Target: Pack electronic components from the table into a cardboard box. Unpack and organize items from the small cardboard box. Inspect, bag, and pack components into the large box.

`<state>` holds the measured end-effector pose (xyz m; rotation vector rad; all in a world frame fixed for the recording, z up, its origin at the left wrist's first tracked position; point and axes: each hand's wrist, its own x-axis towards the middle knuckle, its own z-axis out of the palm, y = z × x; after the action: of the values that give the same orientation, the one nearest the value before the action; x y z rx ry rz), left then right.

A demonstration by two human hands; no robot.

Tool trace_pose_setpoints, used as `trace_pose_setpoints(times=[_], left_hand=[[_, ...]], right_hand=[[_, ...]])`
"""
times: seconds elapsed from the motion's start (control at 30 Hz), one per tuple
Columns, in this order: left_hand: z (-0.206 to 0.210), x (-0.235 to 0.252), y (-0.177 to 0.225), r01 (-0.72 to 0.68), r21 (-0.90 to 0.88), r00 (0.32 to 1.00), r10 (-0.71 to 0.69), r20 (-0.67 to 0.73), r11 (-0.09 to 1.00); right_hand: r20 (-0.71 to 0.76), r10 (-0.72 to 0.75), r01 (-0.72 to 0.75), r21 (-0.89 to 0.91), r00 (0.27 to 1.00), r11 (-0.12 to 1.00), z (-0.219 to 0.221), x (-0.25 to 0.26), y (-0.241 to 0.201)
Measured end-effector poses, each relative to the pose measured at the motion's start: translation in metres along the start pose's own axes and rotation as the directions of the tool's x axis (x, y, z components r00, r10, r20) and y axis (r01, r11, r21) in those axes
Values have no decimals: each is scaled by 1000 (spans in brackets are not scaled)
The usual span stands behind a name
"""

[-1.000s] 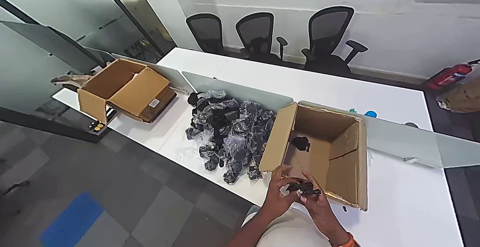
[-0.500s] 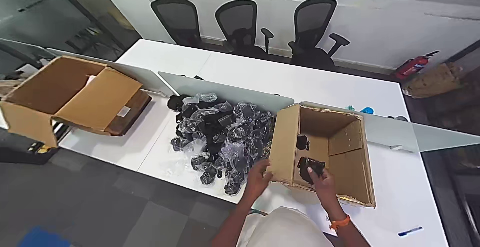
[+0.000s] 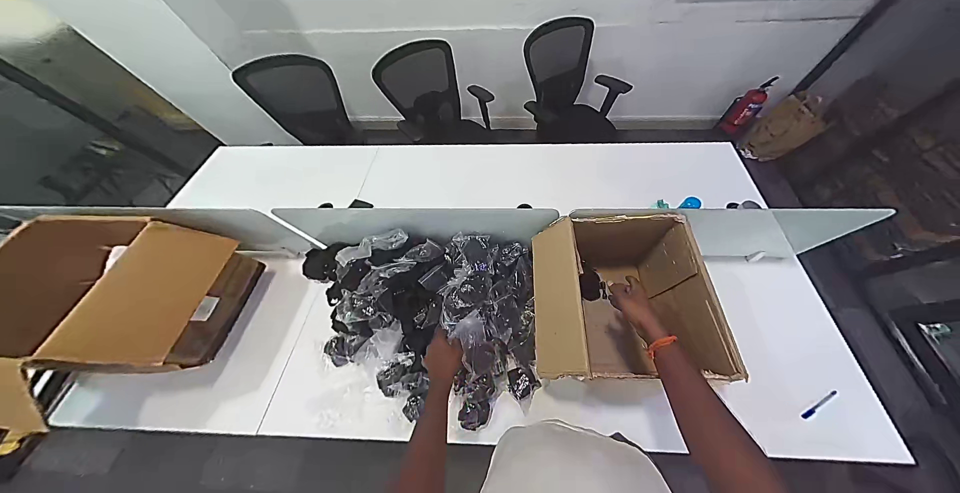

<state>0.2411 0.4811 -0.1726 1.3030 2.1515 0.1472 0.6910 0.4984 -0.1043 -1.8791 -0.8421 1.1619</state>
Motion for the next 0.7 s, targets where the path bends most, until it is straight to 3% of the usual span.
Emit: trace_pose_setpoints(times=[0.17,0.37,0.53,0.7], left_hand=[[-4,-6,0,-43,-79,997,48,59,996],[0,-21,14,-62,-176,976,96,194,982],[-18,-56,55,-143,-327,969,200,146,934],[-51,-109,99,-315,-466,942,331,-48,827]], right_hand=[[77,-202,208,-76,976,975,-2,-55,4],[142,-319,345,-230,937,910,7,-104,49],[165,-467,495,-346,869,797,15,-95,50],[206,-436,481,-313,876,819,12,-96,49]])
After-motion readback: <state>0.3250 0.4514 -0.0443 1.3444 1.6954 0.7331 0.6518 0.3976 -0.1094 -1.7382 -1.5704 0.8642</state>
